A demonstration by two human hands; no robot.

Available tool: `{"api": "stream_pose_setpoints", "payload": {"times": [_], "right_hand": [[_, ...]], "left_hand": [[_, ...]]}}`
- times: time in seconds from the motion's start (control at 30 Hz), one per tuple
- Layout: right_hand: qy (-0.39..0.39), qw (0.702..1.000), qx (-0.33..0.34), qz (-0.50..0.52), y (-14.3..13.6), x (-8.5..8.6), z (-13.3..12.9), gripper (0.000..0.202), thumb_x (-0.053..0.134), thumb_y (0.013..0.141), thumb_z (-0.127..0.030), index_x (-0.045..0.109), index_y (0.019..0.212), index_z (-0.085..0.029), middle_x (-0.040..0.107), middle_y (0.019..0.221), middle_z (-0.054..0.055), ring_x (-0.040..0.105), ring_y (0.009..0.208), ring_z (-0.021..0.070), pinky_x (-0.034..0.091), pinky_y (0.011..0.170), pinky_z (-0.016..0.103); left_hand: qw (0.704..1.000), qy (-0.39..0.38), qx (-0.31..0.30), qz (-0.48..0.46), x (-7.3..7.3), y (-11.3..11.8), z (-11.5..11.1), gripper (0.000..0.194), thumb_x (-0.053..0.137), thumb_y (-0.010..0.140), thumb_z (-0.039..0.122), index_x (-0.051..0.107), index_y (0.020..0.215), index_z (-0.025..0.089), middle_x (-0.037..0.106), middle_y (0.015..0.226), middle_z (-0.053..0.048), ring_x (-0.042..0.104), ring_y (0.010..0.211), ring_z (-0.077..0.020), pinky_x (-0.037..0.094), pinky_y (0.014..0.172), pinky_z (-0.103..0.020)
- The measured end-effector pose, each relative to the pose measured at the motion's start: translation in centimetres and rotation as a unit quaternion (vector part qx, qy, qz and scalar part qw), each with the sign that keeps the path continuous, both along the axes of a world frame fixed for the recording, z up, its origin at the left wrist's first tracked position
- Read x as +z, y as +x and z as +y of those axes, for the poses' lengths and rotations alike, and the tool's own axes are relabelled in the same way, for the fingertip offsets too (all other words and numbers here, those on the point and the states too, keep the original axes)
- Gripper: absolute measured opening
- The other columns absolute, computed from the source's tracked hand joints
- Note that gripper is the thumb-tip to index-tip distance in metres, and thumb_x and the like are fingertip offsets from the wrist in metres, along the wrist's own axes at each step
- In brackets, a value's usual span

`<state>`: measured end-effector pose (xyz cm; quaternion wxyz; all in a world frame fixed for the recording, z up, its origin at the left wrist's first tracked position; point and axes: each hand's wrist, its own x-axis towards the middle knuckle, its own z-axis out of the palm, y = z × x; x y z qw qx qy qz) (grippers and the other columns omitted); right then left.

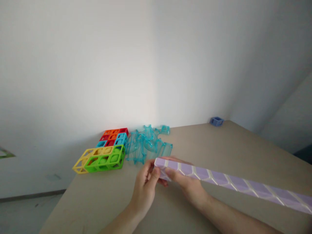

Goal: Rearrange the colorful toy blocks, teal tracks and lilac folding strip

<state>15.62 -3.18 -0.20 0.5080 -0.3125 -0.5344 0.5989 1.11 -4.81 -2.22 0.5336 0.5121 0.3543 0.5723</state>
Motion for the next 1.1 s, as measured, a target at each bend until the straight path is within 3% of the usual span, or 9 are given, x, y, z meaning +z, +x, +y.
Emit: {"api": "stream_pose_setpoints", "payload": {"times": [0.13,0.27,0.4,0.5,0.57,0.67,0.8,0.97,1.1], "right_hand": [[-0.03,0.999,0.037,0.014,-0.4,0.6,-0.3,0.034,0.069,0.077,-0.039,0.068,0.105,-0.019,0.066,0.086,0.005,0.061,0.056,0.0156,0.049,0.046,0.029],[-0.04,0.996,0.075,0.013,-0.5,0.3,-0.1,0.038,0.066,0.08,-0.04,0.065,0.111,-0.017,0.066,0.065,0.002,0.061,0.052,0.0168,0.048,0.043,0.026],[-0.059,0.994,0.095,-0.001,-0.2,-0.5,0.1,0.043,0.066,0.079,-0.039,0.064,0.117,-0.017,0.069,0.069,0.003,0.062,0.051,0.017,0.048,0.042,0.026],[-0.066,0.993,0.095,-0.006,0.1,-0.6,0.3,0.045,0.066,0.079,-0.039,0.062,0.119,-0.018,0.071,0.075,0.004,0.062,0.051,0.0178,0.048,0.042,0.028],[-0.035,0.995,0.095,-0.012,0.4,-0.2,0.5,0.04,0.068,0.078,-0.038,0.066,0.113,-0.019,0.072,0.085,0.006,0.066,0.063,0.0203,0.054,0.054,0.031],[0.053,0.993,0.097,-0.043,1.0,0.5,1.1,0.028,0.07,0.077,-0.034,0.073,0.101,-0.02,0.071,0.101,0.009,0.066,0.092,0.0255,0.052,0.082,0.038],[0.126,0.986,0.086,-0.073,1.7,0.8,1.8,0.023,0.069,0.08,-0.033,0.075,0.097,-0.02,0.07,0.1,0.01,0.064,0.096,0.0261,0.05,0.086,0.041],[0.087,0.989,0.103,-0.056,1.4,1.2,1.5,0.017,0.072,0.077,-0.032,0.075,0.089,-0.02,0.071,0.101,0.009,0.065,0.098,0.0261,0.05,0.088,0.041],[-0.021,0.996,0.038,-0.072,0.8,1.1,1.1,0.034,0.077,0.07,-0.035,0.071,0.1,-0.021,0.073,0.094,0.007,0.068,0.086,0.0247,0.053,0.082,0.04]], "left_hand": [[0.995,-0.038,-0.053,-0.074,-0.2,0.3,-0.3,0.025,0.05,0.092,0.039,0.061,0.098,0.017,0.059,0.075,-0.001,0.052,0.056,-0.0089,0.047,0.052,-0.022],[0.983,-0.078,-0.068,-0.151,0.0,0.6,-0.6,0.028,0.058,0.087,0.041,0.064,0.094,0.015,0.051,0.061,0.003,0.045,0.05,-0.0074,0.048,0.052,-0.024],[0.969,-0.132,-0.039,-0.203,0.2,1.0,-0.9,0.031,0.066,0.08,0.045,0.063,0.077,0.014,0.049,0.054,0.004,0.04,0.043,-0.0058,0.049,0.049,-0.023],[0.958,-0.165,-0.038,-0.233,0.0,0.7,-0.8,0.029,0.067,0.079,0.043,0.063,0.078,0.015,0.051,0.055,0.003,0.045,0.044,-0.0077,0.049,0.044,-0.023],[0.941,-0.208,-0.089,-0.253,0.0,0.1,-0.5,0.028,0.063,0.081,0.042,0.061,0.077,0.014,0.05,0.053,0.002,0.046,0.042,-0.0095,0.049,0.038,-0.024],[0.894,-0.274,-0.235,-0.264,0.3,-0.9,-0.1,0.036,0.052,0.087,0.044,0.059,0.071,0.012,0.046,0.048,0.003,0.034,0.033,-0.0059,0.049,0.034,-0.027],[0.857,-0.29,-0.325,-0.275,1.0,-1.2,-0.1,0.043,0.041,0.091,0.042,0.058,0.069,0.01,0.05,0.052,0.0,0.027,0.032,-0.0027,0.053,0.038,-0.026],[0.848,-0.306,-0.321,-0.29,1.1,-0.5,-0.4,0.031,0.043,0.088,0.035,0.059,0.077,0.011,0.046,0.052,0.003,0.025,0.032,-0.0031,0.053,0.038,-0.025],[0.902,-0.257,-0.206,-0.277,0.9,-0.1,-0.3,0.038,0.044,0.09,0.041,0.057,0.07,0.012,0.044,0.053,0.003,0.028,0.034,-0.0043,0.05,0.035,-0.024]]}}
